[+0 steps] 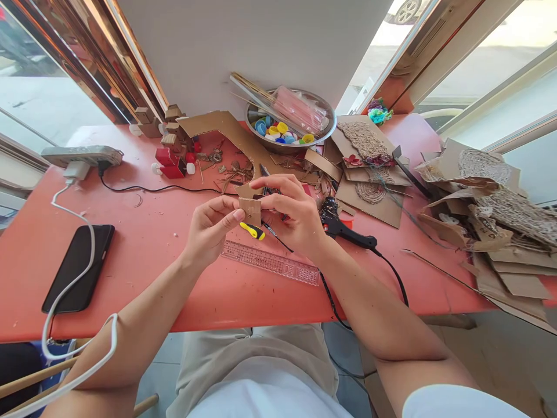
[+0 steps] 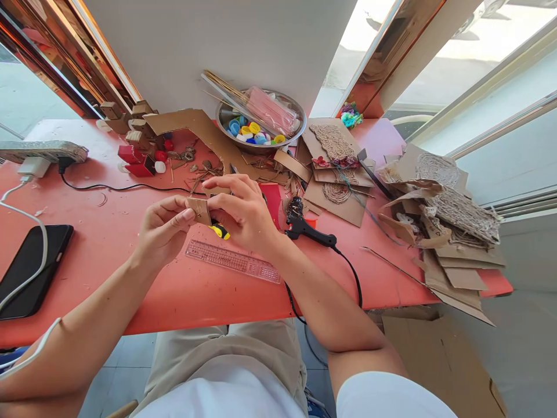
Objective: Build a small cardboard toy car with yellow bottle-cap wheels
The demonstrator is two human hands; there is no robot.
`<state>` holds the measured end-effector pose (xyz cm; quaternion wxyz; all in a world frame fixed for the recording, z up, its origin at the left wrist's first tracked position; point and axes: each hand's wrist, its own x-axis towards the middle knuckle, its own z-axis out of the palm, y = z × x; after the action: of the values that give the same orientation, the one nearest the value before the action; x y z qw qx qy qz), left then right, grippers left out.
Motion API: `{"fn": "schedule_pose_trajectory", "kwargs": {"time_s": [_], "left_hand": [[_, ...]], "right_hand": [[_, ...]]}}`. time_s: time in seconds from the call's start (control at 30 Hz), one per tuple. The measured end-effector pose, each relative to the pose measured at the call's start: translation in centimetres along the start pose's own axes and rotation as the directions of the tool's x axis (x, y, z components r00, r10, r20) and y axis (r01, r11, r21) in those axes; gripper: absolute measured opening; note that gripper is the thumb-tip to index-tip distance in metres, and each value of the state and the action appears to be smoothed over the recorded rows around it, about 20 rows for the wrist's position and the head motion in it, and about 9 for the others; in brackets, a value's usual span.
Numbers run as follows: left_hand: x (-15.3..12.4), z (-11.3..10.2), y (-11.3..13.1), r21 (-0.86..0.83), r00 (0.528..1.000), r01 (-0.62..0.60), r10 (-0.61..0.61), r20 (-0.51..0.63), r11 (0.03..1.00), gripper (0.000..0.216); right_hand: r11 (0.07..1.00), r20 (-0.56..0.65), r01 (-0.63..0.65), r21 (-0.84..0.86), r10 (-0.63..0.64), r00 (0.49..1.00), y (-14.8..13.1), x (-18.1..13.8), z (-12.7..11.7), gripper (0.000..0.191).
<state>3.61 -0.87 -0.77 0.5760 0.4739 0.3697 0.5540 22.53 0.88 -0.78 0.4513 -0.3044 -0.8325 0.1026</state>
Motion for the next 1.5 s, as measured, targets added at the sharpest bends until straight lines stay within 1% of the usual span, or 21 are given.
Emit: {"fn": "schedule_pose_trajectory", "kwargs": {"time_s": [0.13, 0.2, 0.3, 0.4, 0.5, 0.6, 0.7, 0.77, 0.83, 0.93, 1.0, 1.17, 1.3, 1.4, 1.5], "left_hand": [[0.0, 0.1, 0.4, 0.001, 0.996, 0.061, -0.061, 0.072, 0.998, 0.047], [0.0, 0.2, 0.5, 0.004, 0.993, 0.083, -0.083, 0.088, 0.997, 0.044], [0.1, 0.2, 0.7, -0.002, 0.988, 0.114, -0.113, 0.103, 0.994, 0.042], [0.0, 0.2, 1.0, -0.03, 0.983, 0.136, -0.13, 0.132, 0.99, 0.044], [-0.1, 0.3, 1.3, -0.036, 0.981, 0.135, -0.128, 0.145, 0.99, 0.045], [-0.2, 0.3, 1.6, -0.016, 0.985, 0.114, -0.111, 0.129, 0.993, 0.045], [-0.2, 0.1, 1.5, -0.012, 0.986, 0.103, -0.101, 0.132, 0.995, 0.044], [-0.2, 0.0, 1.4, -0.005, 0.984, 0.101, -0.099, 0.149, 0.995, 0.044], [-0.1, -0.1, 1.3, 0.012, 0.983, 0.1, -0.101, 0.154, 0.995, 0.045], [0.0, -0.1, 1.2, 0.025, 0.982, 0.099, -0.102, 0.158, 0.995, 0.046], [0.1, -0.1, 1.2, 0.016, 0.98, 0.102, -0.103, 0.171, 0.995, 0.046], [0.1, 0.0, 1.4, -0.017, 0.974, 0.141, -0.135, 0.184, 0.99, 0.044], [0.0, 0.1, 1.6, 0.006, 0.968, 0.158, -0.156, 0.197, 0.987, 0.046], [0.0, 0.1, 1.7, 0.019, 0.97, 0.147, -0.148, 0.192, 0.989, 0.047], [0.0, 0.1, 1.6, 0.026, 0.973, 0.133, -0.136, 0.188, 0.991, 0.047]], "right_hand": [[0.999, 0.011, 0.026, -0.036, -0.025, 1.0, -0.3, -0.1, 0.1, 0.023], [0.997, 0.004, 0.028, -0.071, -0.028, 1.0, -0.4, -0.3, 0.2, 0.024], [0.993, -0.019, 0.012, -0.12, -0.014, 1.0, -0.5, -0.6, 0.6, 0.027], [0.994, -0.056, -0.004, -0.107, -0.002, 0.998, -0.8, -0.8, 0.7, 0.025], [0.995, -0.063, -0.033, -0.099, 0.026, 0.998, -1.2, -0.9, 0.7, 0.026], [0.991, -0.052, -0.061, -0.123, 0.055, 0.997, -1.5, -0.9, 0.6, 0.028], [0.993, -0.051, -0.07, -0.093, 0.066, 0.997, -1.7, -0.7, 0.4, 0.024], [0.994, -0.038, -0.104, -0.045, 0.103, 0.994, -1.8, -0.5, 0.1, 0.021], [0.985, 0.006, -0.17, -0.005, 0.17, 0.985, -1.8, -0.3, -0.3, 0.015], [0.971, 0.071, -0.238, 0.006, 0.237, 0.969, -1.7, 0.1, -0.8, 0.006], [0.974, 0.08, -0.228, 0.004, 0.227, 0.971, -1.6, 0.2, -0.9, 0.005], [0.992, 0.036, -0.126, 0.006, 0.126, 0.991, -1.5, 0.0, -0.8, 0.017], [0.998, 0.027, -0.06, -0.032, 0.061, 0.998, -1.6, -0.2, -0.6, 0.025], [0.998, 0.014, -0.039, -0.05, 0.039, 0.999, -1.9, -0.3, -0.4, 0.025], [0.995, -0.023, -0.047, -0.088, 0.045, 0.999, -2.1, -0.5, 0.0, 0.027]]}}
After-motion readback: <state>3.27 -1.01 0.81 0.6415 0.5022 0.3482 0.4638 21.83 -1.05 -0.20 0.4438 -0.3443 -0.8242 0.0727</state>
